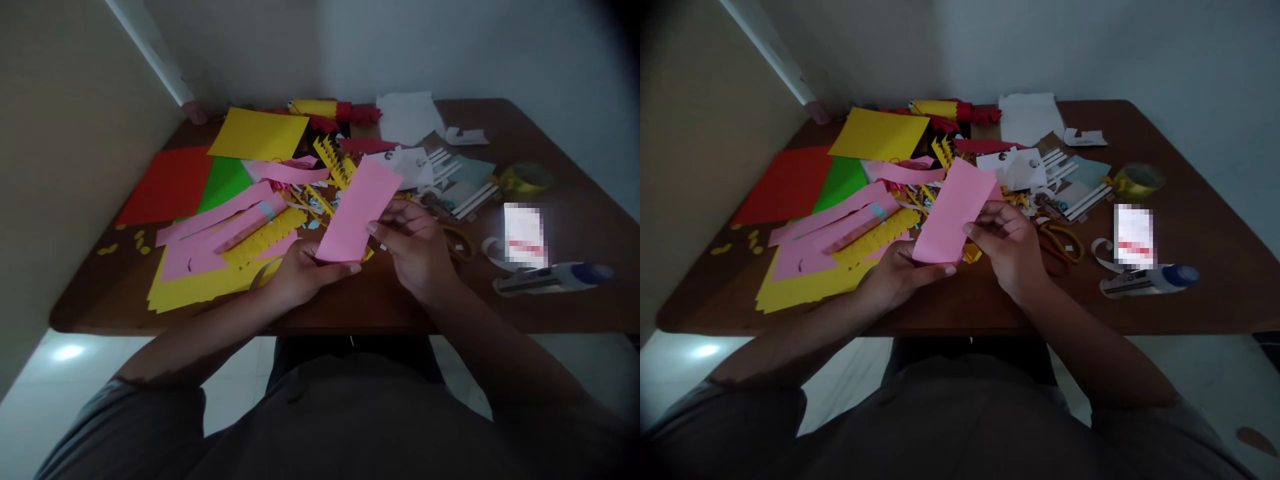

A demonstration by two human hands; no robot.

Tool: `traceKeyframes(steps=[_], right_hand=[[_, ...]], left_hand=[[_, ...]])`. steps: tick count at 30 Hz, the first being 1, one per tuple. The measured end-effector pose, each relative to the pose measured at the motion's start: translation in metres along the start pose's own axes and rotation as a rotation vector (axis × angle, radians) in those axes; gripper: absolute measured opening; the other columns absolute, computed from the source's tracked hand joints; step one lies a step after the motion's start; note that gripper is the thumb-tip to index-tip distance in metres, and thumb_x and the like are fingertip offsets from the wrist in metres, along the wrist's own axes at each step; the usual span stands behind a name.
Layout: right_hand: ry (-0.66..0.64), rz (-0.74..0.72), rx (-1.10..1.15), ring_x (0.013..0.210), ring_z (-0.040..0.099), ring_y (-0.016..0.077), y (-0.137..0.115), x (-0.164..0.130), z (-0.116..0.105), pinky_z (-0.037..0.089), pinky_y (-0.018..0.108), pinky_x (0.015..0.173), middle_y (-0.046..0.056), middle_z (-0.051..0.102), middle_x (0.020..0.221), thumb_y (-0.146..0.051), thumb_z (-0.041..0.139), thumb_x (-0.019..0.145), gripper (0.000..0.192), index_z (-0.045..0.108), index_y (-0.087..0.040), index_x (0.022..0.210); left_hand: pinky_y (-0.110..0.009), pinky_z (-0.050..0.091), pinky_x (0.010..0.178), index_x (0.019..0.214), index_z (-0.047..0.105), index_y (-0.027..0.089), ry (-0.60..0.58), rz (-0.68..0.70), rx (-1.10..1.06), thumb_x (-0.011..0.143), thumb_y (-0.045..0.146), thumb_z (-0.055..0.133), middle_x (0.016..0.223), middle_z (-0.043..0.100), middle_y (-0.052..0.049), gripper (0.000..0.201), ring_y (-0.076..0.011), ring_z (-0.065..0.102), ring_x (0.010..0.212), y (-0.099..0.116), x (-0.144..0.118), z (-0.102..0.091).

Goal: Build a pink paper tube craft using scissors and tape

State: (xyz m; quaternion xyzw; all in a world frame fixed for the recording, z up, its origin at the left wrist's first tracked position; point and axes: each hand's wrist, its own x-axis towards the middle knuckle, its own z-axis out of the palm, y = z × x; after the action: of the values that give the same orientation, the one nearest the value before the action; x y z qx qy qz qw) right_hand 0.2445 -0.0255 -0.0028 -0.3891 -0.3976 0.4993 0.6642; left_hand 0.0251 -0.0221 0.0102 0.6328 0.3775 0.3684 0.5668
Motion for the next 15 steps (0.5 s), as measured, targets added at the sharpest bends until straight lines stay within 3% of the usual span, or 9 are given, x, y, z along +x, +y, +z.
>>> traceKeyframes(steps=[4, 8, 11, 15], right_hand=[[0.008, 0.083, 0.04, 0.088, 0.077, 0.0174, -0.0012, -0.0011, -0.0004, 0.067, 0.032, 0.084, -0.001, 0.086, 0.097, -0.032, 0.112, 0.074, 0.038, 0.086, -0.027, 0.102], [-0.001, 0.134, 0.031, 0.088, 0.076, 0.0178, -0.0008, -0.0023, -0.0023, 0.067, 0.032, 0.082, -0.001, 0.084, 0.097, -0.034, 0.112, 0.074, 0.04, 0.086, -0.027, 0.103], [0.007, 0.094, -0.002, 0.09, 0.076, 0.0174, 0.0006, -0.0028, -0.0036, 0.066, 0.032, 0.082, -0.002, 0.082, 0.099, -0.035, 0.111, 0.077, 0.039, 0.085, -0.029, 0.105], [-0.021, -0.04, -0.091, 0.094, 0.077, 0.0186, 0.0026, -0.0031, -0.0032, 0.067, 0.033, 0.084, -0.001, 0.081, 0.102, -0.037, 0.108, 0.083, 0.034, 0.084, -0.029, 0.105]], left_hand=[[-0.029, 0.062, 0.078, 0.09, 0.094, 0.021, -0.004, 0.026, 0.044, 0.083, 0.04, 0.106, 0.098, 0.089, -0.006, 0.024, -0.0213, 0.079, 0.089, 0.0037, -0.0009, 0.0], [-0.027, 0.052, 0.064, 0.08, 0.089, 0.019, -0.015, 0.013, 0.098, 0.083, 0.043, 0.105, 0.078, 0.08, -0.002, 0.029, -0.0168, 0.068, 0.071, 0.0066, -0.0027, 0.0003], [-0.026, 0.046, 0.059, 0.08, 0.087, 0.019, -0.048, -0.015, 0.103, 0.085, 0.048, 0.103, 0.07, 0.074, 0.0, 0.033, -0.0139, 0.061, 0.063, 0.0068, -0.0028, 0.0004], [-0.03, 0.054, 0.069, 0.095, 0.093, 0.021, -0.076, -0.02, 0.073, 0.095, 0.055, 0.094, 0.083, 0.084, -0.004, 0.034, -0.0182, 0.072, 0.074, 0.0047, -0.0011, 0.0009]])
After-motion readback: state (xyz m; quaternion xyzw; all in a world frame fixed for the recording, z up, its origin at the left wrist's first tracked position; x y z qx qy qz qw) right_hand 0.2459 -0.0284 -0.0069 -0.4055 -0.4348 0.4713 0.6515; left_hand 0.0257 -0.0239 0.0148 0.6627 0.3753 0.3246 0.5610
